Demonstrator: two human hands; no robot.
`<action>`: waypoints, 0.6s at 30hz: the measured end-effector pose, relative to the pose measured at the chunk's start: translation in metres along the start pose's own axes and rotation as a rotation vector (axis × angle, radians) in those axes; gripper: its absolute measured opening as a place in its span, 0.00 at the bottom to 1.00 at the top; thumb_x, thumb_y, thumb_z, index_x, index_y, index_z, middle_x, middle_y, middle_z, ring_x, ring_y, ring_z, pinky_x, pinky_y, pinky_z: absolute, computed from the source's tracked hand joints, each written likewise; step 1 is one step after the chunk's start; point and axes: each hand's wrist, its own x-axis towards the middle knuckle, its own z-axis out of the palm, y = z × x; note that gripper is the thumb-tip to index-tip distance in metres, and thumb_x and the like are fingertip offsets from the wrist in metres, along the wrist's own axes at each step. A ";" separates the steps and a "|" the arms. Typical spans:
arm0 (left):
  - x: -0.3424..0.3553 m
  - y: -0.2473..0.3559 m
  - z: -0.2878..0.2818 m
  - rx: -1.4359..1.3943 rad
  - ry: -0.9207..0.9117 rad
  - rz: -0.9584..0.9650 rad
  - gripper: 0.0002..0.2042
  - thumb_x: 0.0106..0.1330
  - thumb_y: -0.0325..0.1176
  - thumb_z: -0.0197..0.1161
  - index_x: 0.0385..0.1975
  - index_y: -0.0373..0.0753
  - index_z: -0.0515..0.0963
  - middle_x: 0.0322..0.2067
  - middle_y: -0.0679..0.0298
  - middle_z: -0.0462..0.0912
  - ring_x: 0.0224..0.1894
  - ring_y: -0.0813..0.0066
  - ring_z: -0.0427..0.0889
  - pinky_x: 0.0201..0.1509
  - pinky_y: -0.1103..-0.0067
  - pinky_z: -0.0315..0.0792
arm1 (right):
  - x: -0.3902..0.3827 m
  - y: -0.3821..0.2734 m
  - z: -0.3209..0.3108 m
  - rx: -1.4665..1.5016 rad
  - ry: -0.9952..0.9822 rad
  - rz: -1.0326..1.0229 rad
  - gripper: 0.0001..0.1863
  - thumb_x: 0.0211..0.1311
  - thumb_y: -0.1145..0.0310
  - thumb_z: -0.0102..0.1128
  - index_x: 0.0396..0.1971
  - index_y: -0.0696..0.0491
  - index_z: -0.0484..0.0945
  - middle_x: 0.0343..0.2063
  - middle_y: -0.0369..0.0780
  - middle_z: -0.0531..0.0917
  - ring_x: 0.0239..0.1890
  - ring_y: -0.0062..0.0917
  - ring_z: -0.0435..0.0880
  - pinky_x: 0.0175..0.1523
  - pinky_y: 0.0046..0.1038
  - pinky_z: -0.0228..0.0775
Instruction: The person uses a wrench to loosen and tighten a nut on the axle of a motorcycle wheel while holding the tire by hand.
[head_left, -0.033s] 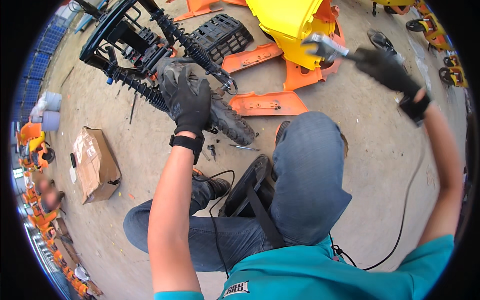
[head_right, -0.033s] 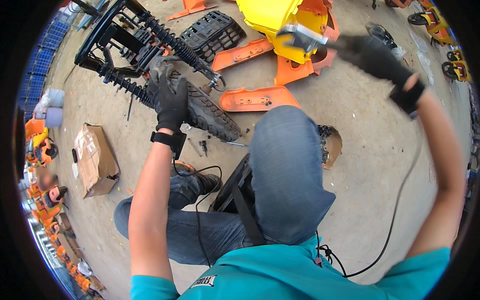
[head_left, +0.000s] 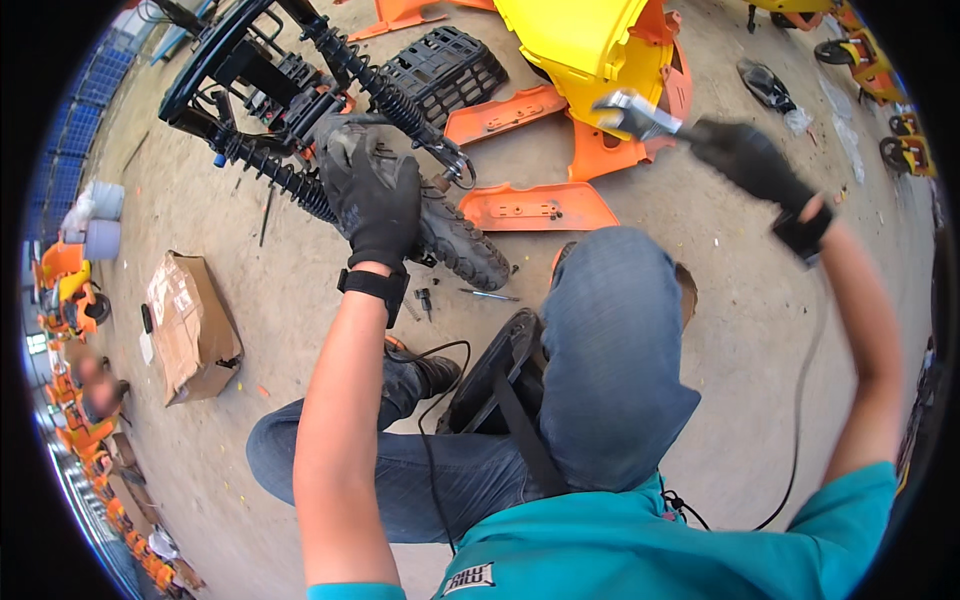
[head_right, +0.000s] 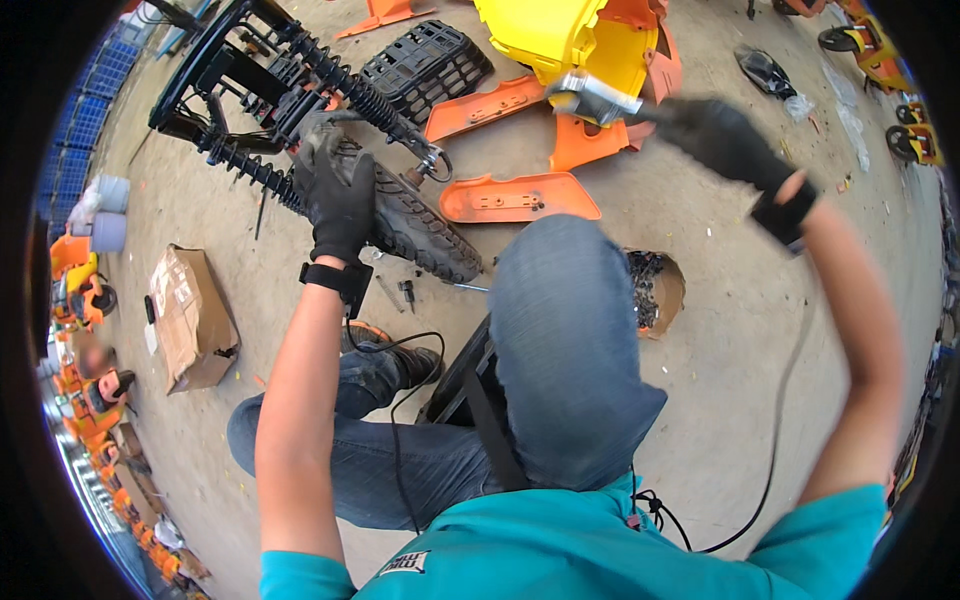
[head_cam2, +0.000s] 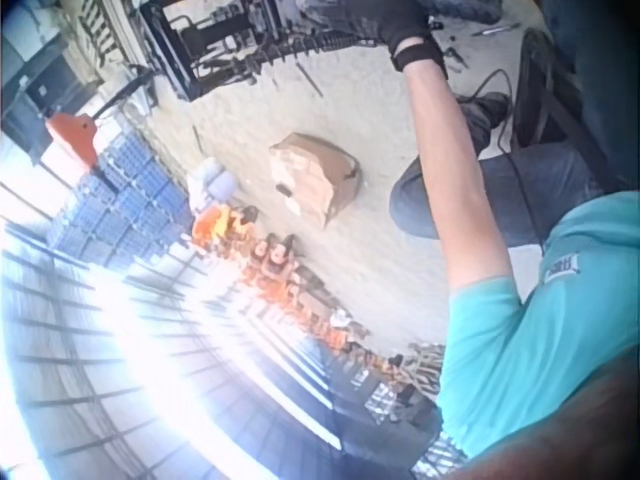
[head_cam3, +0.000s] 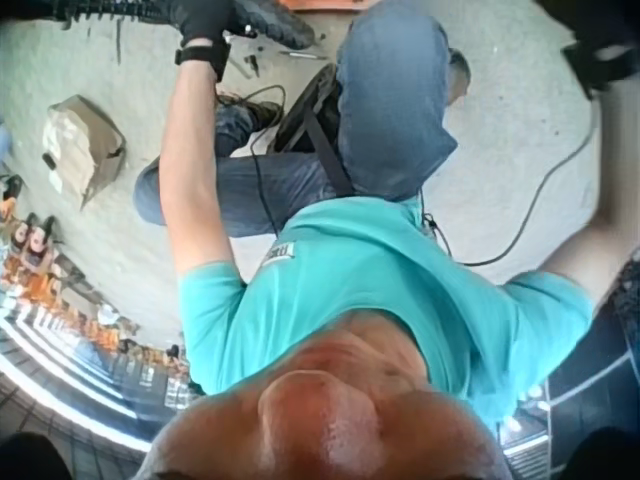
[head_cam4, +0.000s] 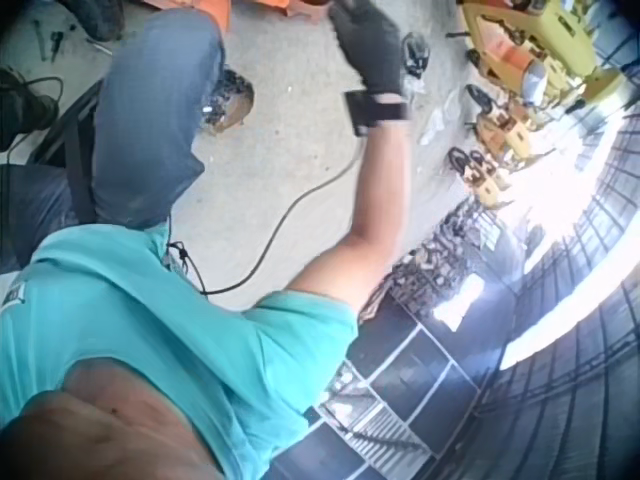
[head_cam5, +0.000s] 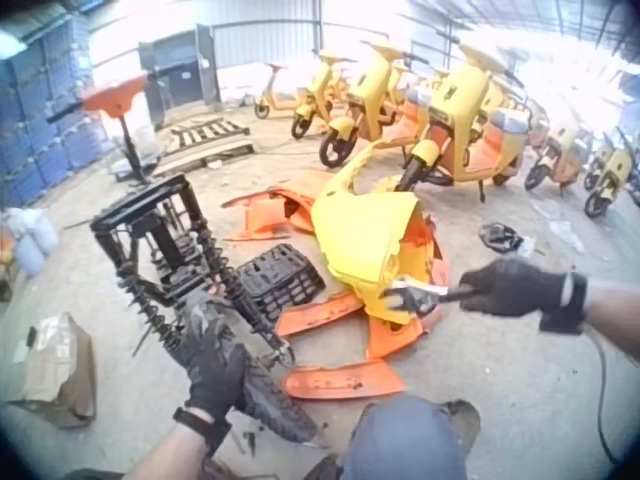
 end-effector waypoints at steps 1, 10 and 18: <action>0.002 0.002 0.001 -0.008 -0.003 -0.046 0.34 0.58 0.50 0.67 0.63 0.40 0.68 0.64 0.38 0.62 0.68 0.40 0.56 0.73 0.56 0.51 | 0.000 -0.024 0.039 0.159 0.008 0.098 0.16 0.65 0.64 0.60 0.51 0.53 0.81 0.37 0.49 0.84 0.33 0.35 0.81 0.44 0.34 0.73; -0.004 0.008 0.005 -0.022 -0.043 -0.108 0.37 0.61 0.43 0.70 0.67 0.36 0.61 0.66 0.36 0.57 0.69 0.40 0.55 0.71 0.55 0.53 | 0.064 -0.065 0.277 0.550 0.058 0.106 0.13 0.66 0.61 0.59 0.45 0.52 0.81 0.37 0.44 0.83 0.40 0.42 0.82 0.44 0.36 0.74; -0.002 0.010 -0.008 -0.037 -0.164 0.074 0.22 0.68 0.30 0.60 0.61 0.37 0.71 0.62 0.53 0.70 0.71 0.50 0.54 0.74 0.60 0.47 | 0.100 -0.057 0.293 0.658 0.000 0.053 0.17 0.69 0.58 0.55 0.52 0.48 0.78 0.40 0.45 0.84 0.43 0.41 0.83 0.46 0.37 0.74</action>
